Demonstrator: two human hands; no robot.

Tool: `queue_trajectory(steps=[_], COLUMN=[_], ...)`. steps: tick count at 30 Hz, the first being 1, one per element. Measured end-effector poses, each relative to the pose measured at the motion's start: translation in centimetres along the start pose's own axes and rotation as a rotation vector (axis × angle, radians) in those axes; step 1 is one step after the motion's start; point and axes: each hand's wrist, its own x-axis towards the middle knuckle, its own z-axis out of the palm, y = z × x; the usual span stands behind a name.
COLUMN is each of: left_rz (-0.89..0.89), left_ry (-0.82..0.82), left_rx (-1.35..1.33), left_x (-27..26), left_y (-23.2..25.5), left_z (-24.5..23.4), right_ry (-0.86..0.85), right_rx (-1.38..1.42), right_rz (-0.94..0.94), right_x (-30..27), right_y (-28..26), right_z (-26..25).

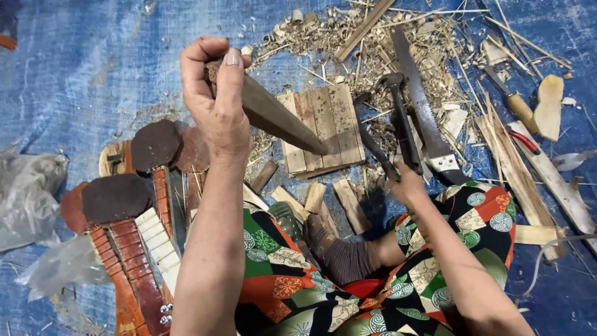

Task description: Sanding and scraping a wooden instrument neck to smooth the surface during repair.

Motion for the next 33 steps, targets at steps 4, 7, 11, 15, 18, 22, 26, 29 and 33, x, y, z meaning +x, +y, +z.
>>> queue_trajectory(steps=[4, 7, 11, 15, 18, 22, 26, 29, 33], left_rz=[0.004, 0.009, 0.003, -0.016, -0.014, 0.007, -0.003, -0.008, -0.019], left_ry=[-0.009, -0.024, -0.023, -0.042, -0.064, -0.088, -0.086, -0.088, -0.085], left_rx=[-0.038, -0.006, -0.007, -0.015, -0.017, 0.001, 0.013, 0.008, 0.01], left_x=[0.2, 0.4, 0.5, 0.6, 0.6, 0.6, 0.6, 0.6, 0.4], left_y=[-0.4, -0.1, -0.3, 0.0, 0.0, 0.0, 0.2, 0.3, 0.3], left_z=[0.2, 0.1, -0.2, -0.2, -0.1, -0.2, 0.0, -0.1, -0.3], right_ry=[-0.107, -0.111, -0.132, -0.119, -0.109, -0.109, -0.093, -0.095, -0.093], right_rx=[0.428, 0.671, 0.692, 0.772, 0.813, 0.823, 0.693, 0.735, 0.788], right_rz=[0.203, 0.245, 0.265, 0.271, 0.258, 0.254, 0.271, 0.255, 0.257], right_x=[-2.8, -1.9, -1.7, -1.2, -1.1, -1.0, -1.0, -0.7, -0.7], right_y=[-3.5, -2.4, -2.4, -1.9, -1.6, -1.7, -2.4, -2.0, -1.7], right_z=[-3.7, -3.7, -3.8, -3.5, -3.4, -3.4, -3.3, -3.2, -3.2])
